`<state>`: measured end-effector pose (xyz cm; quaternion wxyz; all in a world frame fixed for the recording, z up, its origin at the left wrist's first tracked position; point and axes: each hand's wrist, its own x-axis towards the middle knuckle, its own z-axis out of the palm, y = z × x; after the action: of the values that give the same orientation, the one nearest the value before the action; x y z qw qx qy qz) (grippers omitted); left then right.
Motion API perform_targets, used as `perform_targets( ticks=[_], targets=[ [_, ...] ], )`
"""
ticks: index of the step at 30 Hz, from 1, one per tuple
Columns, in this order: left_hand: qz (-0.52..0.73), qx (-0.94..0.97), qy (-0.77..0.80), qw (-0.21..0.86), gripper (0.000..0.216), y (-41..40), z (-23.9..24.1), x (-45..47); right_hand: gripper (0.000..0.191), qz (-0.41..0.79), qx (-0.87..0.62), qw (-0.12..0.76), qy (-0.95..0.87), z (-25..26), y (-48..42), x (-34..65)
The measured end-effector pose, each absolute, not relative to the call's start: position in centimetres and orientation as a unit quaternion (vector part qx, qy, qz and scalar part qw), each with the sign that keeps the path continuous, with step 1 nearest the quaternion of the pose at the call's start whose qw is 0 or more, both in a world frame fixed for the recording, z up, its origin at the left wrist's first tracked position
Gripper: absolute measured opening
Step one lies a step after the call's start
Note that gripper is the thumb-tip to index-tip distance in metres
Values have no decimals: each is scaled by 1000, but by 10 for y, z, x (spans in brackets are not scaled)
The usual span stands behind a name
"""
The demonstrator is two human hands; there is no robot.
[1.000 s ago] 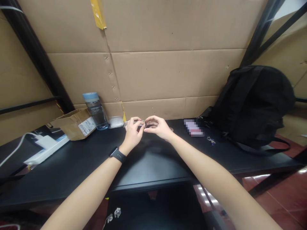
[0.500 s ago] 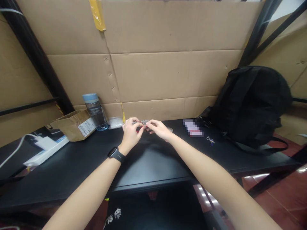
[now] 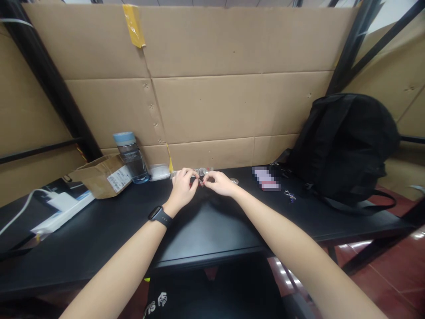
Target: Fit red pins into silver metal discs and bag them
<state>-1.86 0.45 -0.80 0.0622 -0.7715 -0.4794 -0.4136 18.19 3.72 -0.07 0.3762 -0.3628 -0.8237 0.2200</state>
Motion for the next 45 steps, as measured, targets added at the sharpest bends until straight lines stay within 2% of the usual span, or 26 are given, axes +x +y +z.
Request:
perform_targets(
  ticks=[5,11,22,28,43,45],
  targets=[
    [-357,-801,-478,43,26,6,-13,-18,8,167,-366,370,-837,-2,40,184],
    [-293,-823,-484,42,21,5,-17,-20,10,149,-380,345,-845,2,40,188],
    [-367,-813,-452,-21,40,18,-4,-42,9,167,-402,254,-864,1,39,196],
    [-387,-788,-478,-4,45,12,6,-44,8,161,-409,253,-862,6,38,199],
    [-411,-723,-555,6,35,14,7,-55,5,114,-434,273,-851,11,45,214],
    [-412,-725,-552,-2,38,18,5,-57,12,110,-440,277,-847,13,46,217]
  ],
)
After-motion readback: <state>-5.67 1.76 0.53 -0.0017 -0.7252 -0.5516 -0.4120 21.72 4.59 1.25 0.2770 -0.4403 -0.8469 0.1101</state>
